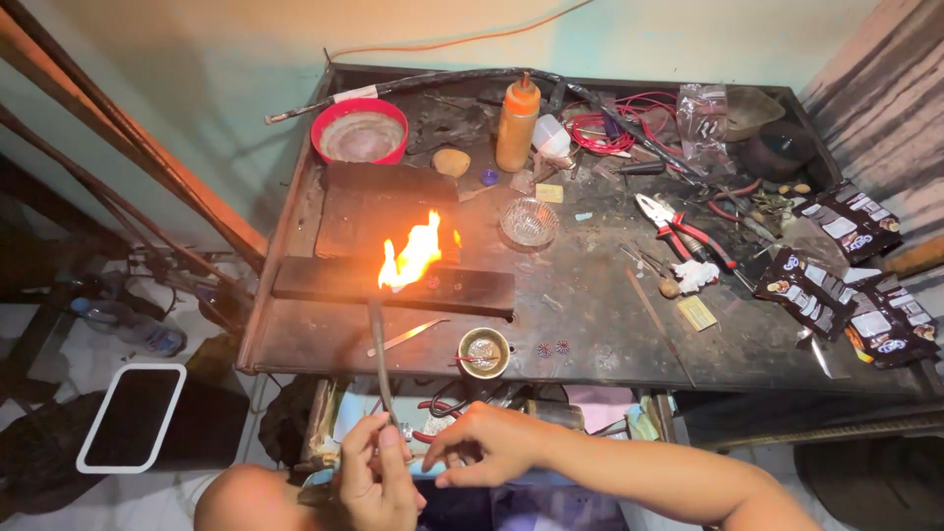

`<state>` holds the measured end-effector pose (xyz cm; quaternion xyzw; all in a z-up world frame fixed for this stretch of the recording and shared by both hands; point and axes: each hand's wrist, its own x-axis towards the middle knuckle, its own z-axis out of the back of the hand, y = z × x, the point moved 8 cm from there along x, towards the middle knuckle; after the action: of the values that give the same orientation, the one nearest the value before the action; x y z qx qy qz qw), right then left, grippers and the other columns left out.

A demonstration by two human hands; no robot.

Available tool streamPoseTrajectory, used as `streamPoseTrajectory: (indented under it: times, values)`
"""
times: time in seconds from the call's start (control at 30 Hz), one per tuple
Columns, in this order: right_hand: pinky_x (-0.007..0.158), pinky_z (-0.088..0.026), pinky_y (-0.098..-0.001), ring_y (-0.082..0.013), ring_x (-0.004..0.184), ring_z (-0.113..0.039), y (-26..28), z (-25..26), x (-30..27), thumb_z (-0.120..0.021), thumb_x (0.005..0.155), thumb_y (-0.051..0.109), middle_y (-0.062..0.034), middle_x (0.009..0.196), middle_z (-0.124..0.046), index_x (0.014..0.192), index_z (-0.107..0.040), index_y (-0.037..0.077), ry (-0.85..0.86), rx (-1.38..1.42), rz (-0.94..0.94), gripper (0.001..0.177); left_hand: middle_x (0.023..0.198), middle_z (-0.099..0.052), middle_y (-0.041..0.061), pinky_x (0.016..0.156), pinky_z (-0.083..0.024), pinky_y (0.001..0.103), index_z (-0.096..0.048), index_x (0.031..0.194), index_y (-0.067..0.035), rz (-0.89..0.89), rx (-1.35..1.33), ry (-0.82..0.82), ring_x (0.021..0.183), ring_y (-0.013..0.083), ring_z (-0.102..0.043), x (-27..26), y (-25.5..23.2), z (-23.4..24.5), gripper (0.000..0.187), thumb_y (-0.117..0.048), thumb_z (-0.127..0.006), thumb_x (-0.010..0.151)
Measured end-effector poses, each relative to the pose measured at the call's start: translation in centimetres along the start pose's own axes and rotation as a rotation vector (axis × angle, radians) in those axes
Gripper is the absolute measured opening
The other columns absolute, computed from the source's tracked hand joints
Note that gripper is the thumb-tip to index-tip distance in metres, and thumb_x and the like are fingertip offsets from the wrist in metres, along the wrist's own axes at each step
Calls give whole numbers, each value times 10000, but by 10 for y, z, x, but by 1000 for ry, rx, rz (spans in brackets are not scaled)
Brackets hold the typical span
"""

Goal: Inspecting a small jewelry component and applying heat using a torch on a soldering block.

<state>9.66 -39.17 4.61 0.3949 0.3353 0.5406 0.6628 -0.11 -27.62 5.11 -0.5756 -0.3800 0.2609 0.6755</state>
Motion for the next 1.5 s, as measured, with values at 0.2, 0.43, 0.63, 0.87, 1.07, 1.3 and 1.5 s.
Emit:
streamPoseTrajectory:
  times: [0.2,0.43,0.63,0.87,1.07,1.3,1.5]
  values:
    - [588,-503,-256,-110,552,-580,-9,-1,0,-740,957,287,-11,712,-647,1018,-681,97,-68,79,67,208,595,-672,-5,258,-390,234,-715,1098,-189,-10,91,100,226,121,-505,-12,-6,-17,205,-231,-589,941]
    - [603,-486,-214,-53,554,-530,-16,-1,-1,-783,936,238,34,693,-636,1046,-747,126,-86,117,-12,161,679,-670,44,217,-345,214,-660,1188,-144,85,41,1,240,124,-443,-3,11,-6,246,-215,-577,968]
    - [591,-492,-213,-43,560,-530,-26,-7,-1,-772,950,205,25,704,-648,1067,-736,116,-81,174,-24,152,621,-666,24,198,-290,243,-641,1137,-164,131,1,-5,193,159,-430,-16,20,-14,211,-262,-590,957]
    - [595,-490,-217,-35,570,-539,-27,-6,-2,-757,948,205,31,701,-651,1044,-725,114,-78,162,-27,136,648,-666,54,202,-373,228,-667,1148,-143,58,0,22,250,128,-469,-7,16,-18,228,-227,-610,943]
    - [591,-490,-209,-43,555,-549,-29,-5,-2,-772,943,197,21,701,-661,1065,-740,102,-87,192,-19,158,649,-654,48,230,-318,228,-638,1172,-124,64,-20,31,228,125,-434,-10,19,-17,216,-189,-564,979]
    - [559,-476,-223,-36,562,-523,-30,-6,-2,-760,949,242,35,699,-663,1022,-722,101,-87,145,-38,162,687,-669,72,198,-386,212,-587,1188,-111,-6,-75,34,294,106,-486,-12,17,-20,246,-173,-599,950]
    - [587,-499,-210,-40,560,-556,-27,-5,-2,-771,949,199,27,718,-671,1059,-740,123,-84,169,-17,138,685,-658,73,212,-312,211,-562,1198,-123,114,-84,29,229,128,-418,-9,32,-15,238,-206,-576,976]
